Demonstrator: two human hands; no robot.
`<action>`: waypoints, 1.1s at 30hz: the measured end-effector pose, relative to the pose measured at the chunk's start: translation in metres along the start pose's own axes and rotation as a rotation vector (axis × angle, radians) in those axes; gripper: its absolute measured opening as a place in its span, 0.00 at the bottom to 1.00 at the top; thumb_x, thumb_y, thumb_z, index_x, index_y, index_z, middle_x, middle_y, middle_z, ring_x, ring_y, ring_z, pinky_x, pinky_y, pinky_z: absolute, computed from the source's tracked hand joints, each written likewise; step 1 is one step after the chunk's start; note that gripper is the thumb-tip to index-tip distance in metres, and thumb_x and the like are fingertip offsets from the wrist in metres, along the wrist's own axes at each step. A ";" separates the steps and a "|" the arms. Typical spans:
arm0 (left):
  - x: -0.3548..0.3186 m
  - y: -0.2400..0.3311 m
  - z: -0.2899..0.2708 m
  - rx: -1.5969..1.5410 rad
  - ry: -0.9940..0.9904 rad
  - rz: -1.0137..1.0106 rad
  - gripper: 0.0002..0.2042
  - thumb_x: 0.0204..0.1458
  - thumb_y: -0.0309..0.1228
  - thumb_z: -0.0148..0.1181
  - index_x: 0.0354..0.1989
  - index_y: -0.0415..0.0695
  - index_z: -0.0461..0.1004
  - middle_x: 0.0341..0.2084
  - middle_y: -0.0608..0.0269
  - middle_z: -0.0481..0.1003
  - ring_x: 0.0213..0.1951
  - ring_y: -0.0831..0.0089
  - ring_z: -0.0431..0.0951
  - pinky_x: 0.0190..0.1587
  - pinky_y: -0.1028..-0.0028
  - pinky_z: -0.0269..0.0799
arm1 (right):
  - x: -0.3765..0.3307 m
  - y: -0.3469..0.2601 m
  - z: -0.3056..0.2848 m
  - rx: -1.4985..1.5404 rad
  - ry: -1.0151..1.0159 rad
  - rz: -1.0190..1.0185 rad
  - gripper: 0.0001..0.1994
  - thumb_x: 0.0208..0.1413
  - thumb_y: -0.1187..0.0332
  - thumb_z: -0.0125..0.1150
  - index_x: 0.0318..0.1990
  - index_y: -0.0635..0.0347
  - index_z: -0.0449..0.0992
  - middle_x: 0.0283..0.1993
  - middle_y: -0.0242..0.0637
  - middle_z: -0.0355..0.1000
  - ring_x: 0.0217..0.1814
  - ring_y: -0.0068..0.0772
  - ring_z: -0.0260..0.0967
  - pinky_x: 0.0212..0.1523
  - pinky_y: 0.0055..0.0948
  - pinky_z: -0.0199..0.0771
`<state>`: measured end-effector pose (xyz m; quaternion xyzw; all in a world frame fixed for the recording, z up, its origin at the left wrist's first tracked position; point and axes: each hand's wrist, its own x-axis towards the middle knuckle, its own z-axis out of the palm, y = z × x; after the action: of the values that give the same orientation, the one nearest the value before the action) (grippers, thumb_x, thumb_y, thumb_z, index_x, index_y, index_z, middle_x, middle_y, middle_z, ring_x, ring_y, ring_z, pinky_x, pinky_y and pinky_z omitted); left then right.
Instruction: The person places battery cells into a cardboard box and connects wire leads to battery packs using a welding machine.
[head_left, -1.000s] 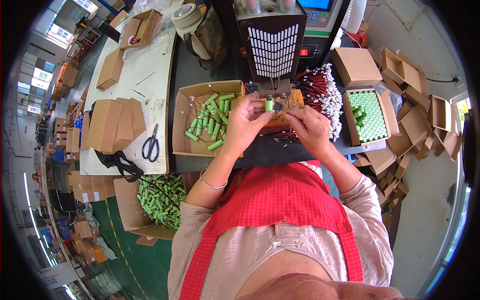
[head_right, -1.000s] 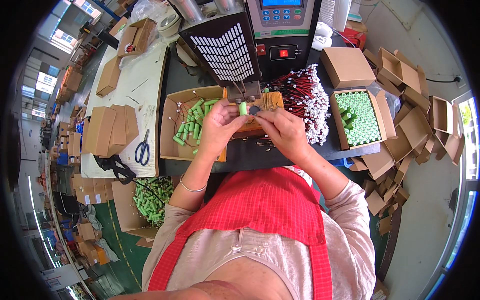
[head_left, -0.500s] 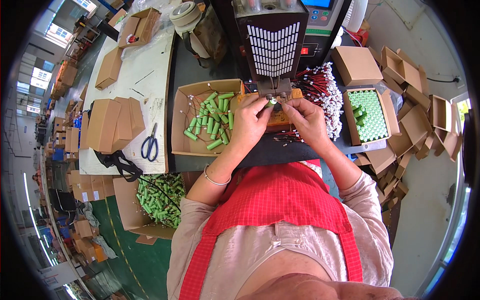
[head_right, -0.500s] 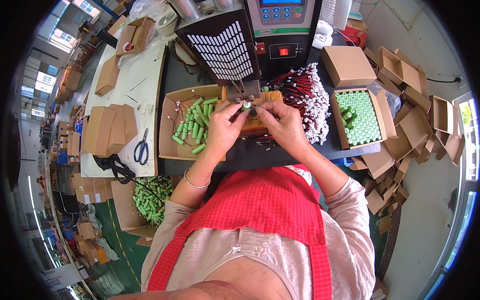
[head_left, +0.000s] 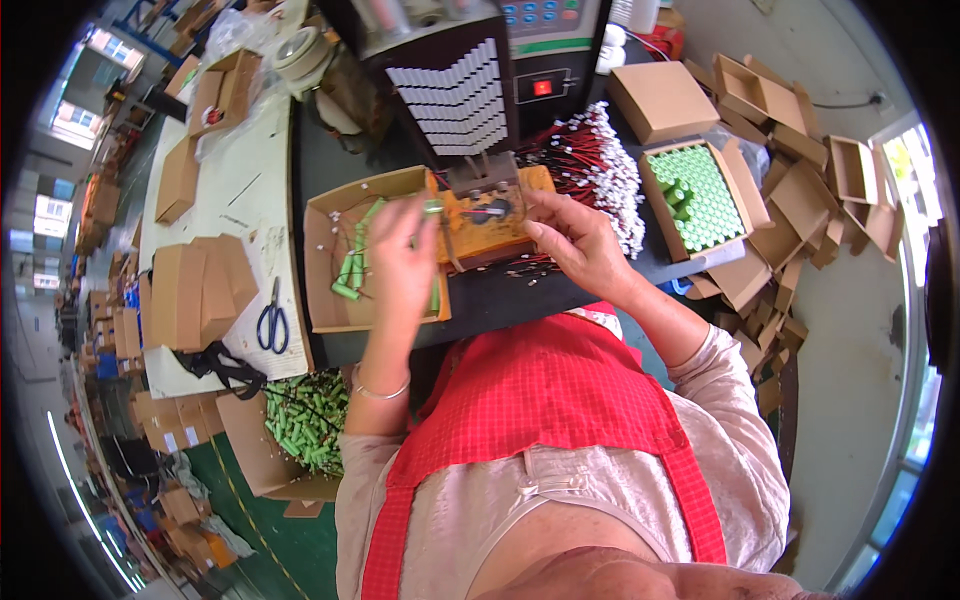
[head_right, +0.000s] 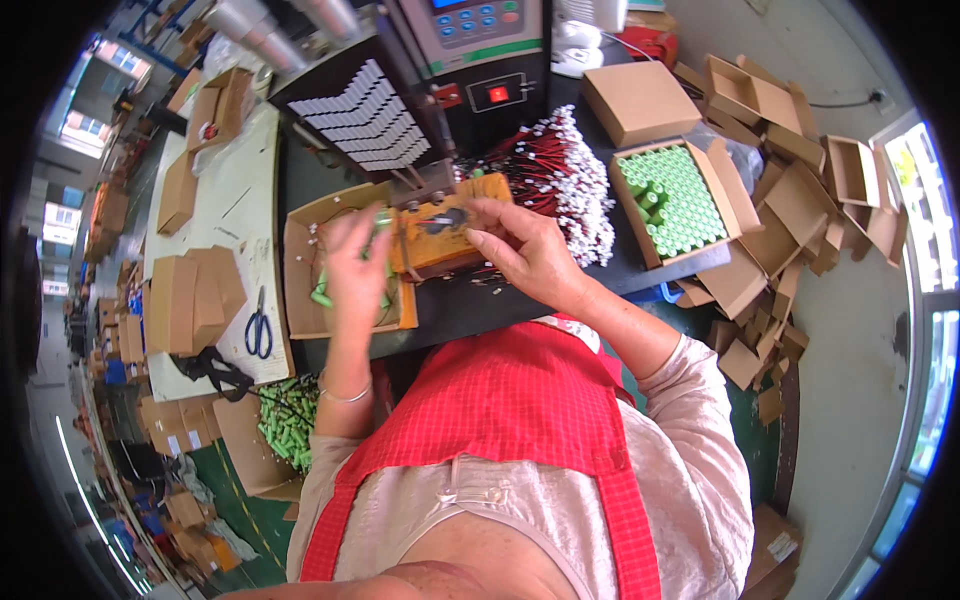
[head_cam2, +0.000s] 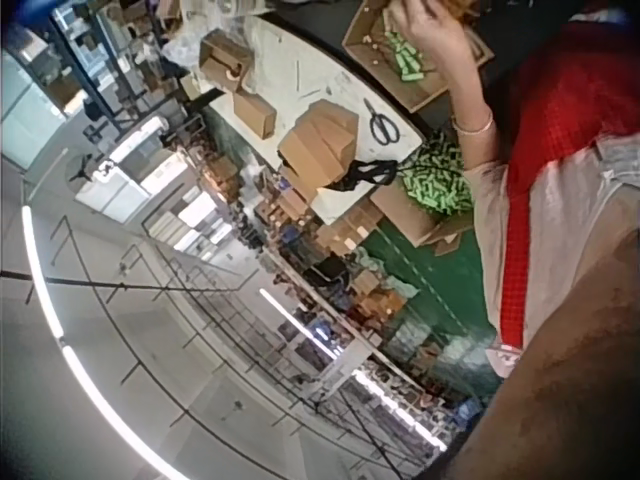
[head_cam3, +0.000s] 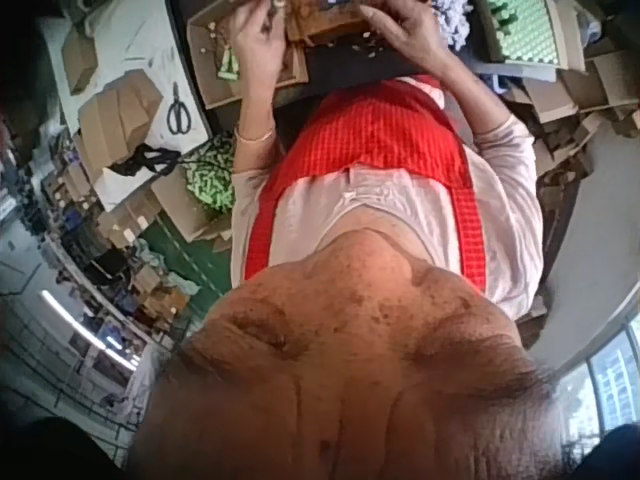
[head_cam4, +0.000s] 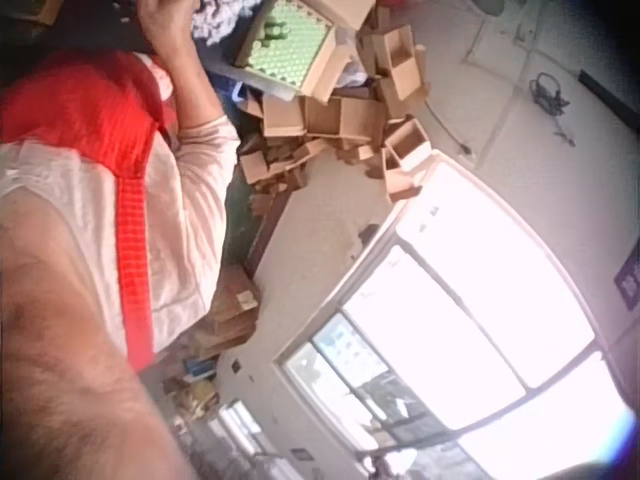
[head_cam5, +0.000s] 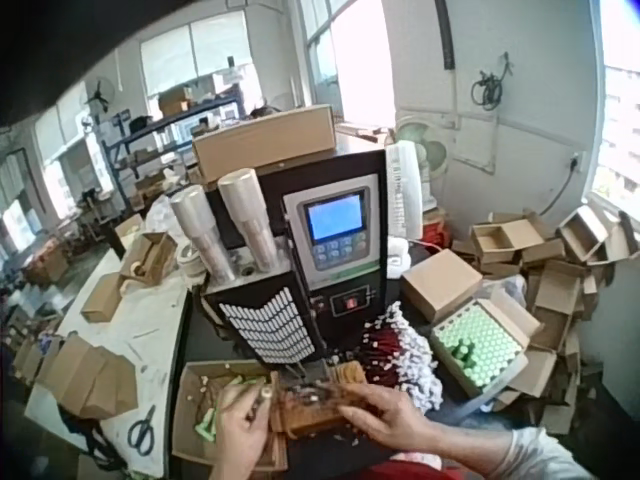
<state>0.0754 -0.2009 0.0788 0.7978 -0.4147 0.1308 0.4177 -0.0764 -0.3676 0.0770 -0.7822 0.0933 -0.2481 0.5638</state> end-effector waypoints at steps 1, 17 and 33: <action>0.003 0.003 -0.014 0.072 0.054 0.037 0.16 0.43 0.21 0.60 0.43 0.41 0.73 0.35 0.56 0.71 0.38 0.62 0.71 0.43 0.69 0.67 | -0.005 0.001 -0.010 -0.009 0.016 -0.022 0.15 0.55 0.74 0.54 0.49 0.67 0.67 0.30 0.30 0.70 0.27 0.15 0.64 0.27 0.16 0.66; 0.021 0.196 -0.052 -1.020 -0.034 0.747 0.11 0.44 0.31 0.57 0.29 0.33 0.72 0.24 0.65 0.71 0.22 0.77 0.69 0.23 0.81 0.64 | -0.006 0.069 -0.145 -0.999 0.258 0.100 0.14 0.39 0.78 0.58 0.38 0.62 0.75 0.42 0.46 0.70 0.43 0.45 0.70 0.44 0.34 0.70; -0.023 0.110 0.001 -0.650 -0.455 0.463 0.14 0.41 0.16 0.56 0.39 0.37 0.74 0.25 0.57 0.74 0.24 0.65 0.75 0.25 0.75 0.70 | -0.014 0.070 -0.150 -0.851 0.142 0.120 0.17 0.40 0.79 0.57 0.43 0.60 0.72 0.42 0.46 0.66 0.43 0.49 0.68 0.44 0.36 0.70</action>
<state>-0.0237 -0.2225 0.1270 0.5199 -0.6829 -0.0947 0.5043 -0.1534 -0.5113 0.0445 -0.9192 0.2710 -0.2074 0.1968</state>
